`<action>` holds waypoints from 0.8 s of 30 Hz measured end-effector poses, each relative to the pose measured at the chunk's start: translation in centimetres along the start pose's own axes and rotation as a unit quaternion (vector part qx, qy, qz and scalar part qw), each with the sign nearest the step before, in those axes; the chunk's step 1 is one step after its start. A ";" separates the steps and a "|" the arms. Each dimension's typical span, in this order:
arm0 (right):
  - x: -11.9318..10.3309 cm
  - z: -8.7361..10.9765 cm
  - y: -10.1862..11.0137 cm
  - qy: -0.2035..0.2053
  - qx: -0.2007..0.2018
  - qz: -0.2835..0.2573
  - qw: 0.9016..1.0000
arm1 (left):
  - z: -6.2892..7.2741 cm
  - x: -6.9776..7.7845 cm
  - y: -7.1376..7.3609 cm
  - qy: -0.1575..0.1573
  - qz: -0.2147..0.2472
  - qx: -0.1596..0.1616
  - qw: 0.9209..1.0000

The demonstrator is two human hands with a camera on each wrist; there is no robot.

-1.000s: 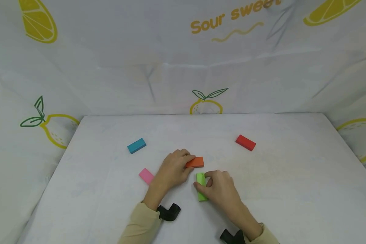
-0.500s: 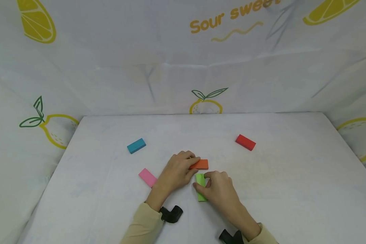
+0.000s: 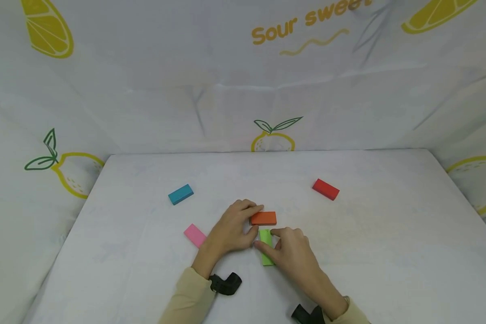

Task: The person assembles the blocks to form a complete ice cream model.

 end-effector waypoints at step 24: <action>0.0 -0.2 -0.3 0.001 -0.001 -0.012 1.000 | 0.6 -0.3 -0.3 -0.034 0.033 0.035 0.998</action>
Point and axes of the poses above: each hand's wrist, its own z-axis away from the middle knuckle, its own y-axis out of the back of the hand, x = y × z, the point moved 9 cm from there along -z, towards the middle knuckle, and after that the axes turned 14 degrees about -y, right-handed, at the moved point
